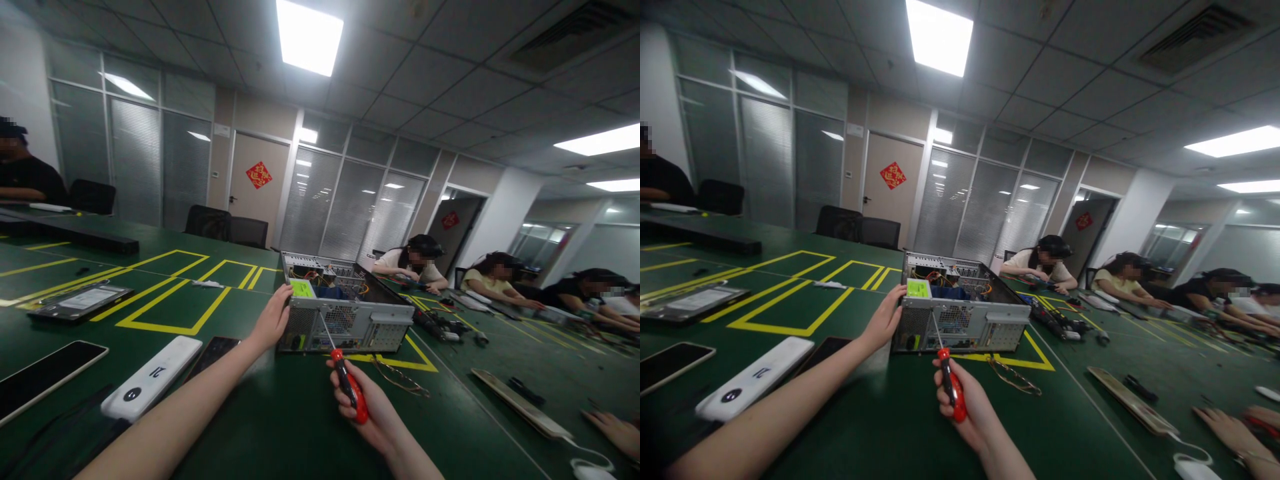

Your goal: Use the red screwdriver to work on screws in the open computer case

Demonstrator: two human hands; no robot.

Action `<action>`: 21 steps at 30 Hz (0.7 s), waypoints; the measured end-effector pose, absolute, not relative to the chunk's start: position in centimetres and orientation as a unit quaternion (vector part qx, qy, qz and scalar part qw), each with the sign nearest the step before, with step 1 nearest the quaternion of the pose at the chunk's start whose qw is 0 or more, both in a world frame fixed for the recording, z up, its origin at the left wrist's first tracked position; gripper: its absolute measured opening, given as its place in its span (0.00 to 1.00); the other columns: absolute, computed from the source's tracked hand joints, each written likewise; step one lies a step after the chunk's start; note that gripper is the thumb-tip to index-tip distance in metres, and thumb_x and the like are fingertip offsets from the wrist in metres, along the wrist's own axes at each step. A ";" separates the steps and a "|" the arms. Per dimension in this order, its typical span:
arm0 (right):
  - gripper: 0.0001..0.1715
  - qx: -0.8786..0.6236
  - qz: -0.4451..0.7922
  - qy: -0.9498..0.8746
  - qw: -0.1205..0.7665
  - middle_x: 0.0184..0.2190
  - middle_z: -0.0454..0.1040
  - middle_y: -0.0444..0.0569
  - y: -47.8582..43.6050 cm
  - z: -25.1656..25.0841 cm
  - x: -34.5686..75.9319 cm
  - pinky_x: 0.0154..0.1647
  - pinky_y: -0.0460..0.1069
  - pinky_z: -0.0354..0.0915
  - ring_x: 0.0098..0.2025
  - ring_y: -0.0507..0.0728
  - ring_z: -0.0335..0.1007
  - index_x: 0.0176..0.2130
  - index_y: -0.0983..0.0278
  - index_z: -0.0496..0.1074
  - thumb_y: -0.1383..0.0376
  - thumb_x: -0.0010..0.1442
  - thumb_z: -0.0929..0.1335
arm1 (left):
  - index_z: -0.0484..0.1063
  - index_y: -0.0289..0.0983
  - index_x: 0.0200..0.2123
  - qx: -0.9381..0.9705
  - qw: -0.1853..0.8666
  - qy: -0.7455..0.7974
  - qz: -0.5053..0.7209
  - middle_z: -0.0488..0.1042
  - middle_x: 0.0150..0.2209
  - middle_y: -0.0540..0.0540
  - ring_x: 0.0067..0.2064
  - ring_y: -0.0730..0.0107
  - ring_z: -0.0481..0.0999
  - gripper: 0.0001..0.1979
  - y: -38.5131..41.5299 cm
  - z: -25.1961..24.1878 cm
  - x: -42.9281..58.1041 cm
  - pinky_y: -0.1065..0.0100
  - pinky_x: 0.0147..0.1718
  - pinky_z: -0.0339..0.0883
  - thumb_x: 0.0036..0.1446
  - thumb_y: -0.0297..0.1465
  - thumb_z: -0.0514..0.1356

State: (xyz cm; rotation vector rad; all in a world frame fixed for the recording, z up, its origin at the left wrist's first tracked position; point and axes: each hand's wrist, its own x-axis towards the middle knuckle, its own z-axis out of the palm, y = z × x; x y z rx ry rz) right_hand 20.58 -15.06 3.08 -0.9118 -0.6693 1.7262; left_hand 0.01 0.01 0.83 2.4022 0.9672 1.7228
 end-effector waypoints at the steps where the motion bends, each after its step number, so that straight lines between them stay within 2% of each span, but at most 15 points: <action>1: 0.14 -0.381 0.713 -0.282 0.517 0.23 0.68 0.44 -15.0 3.1 20.6 0.12 0.38 0.48 0.16 0.44 0.54 0.39 0.68 0.68 0.60 0.56 0.66 | 0.54 0.39 0.56 0.772 0.015 0.310 0.554 0.58 0.59 0.41 0.63 0.62 0.53 0.18 0.0 0.9 0.0 0.52 0.61 0.51 0.63 0.30 0.43; 18: 0.14 -0.408 0.698 -0.284 0.515 0.22 0.68 0.43 -14.5 2.6 20.6 0.11 0.38 0.45 0.15 0.44 0.54 0.39 0.68 0.68 0.61 0.56 0.66 | 0.53 0.39 0.57 0.776 0.011 0.309 0.551 0.57 0.59 0.41 0.64 0.62 0.52 0.19 0.2 0.6 -0.1 0.51 0.61 0.51 0.63 0.30 0.44; 21: 0.15 -0.381 0.723 -0.288 0.499 0.24 0.70 0.45 -14.7 3.1 20.9 0.15 0.40 0.51 0.18 0.46 0.58 0.41 0.68 0.68 0.61 0.55 0.66 | 0.54 0.39 0.57 0.774 0.015 0.308 0.553 0.57 0.59 0.41 0.64 0.62 0.52 0.19 0.2 0.7 -0.1 0.52 0.61 0.51 0.62 0.29 0.44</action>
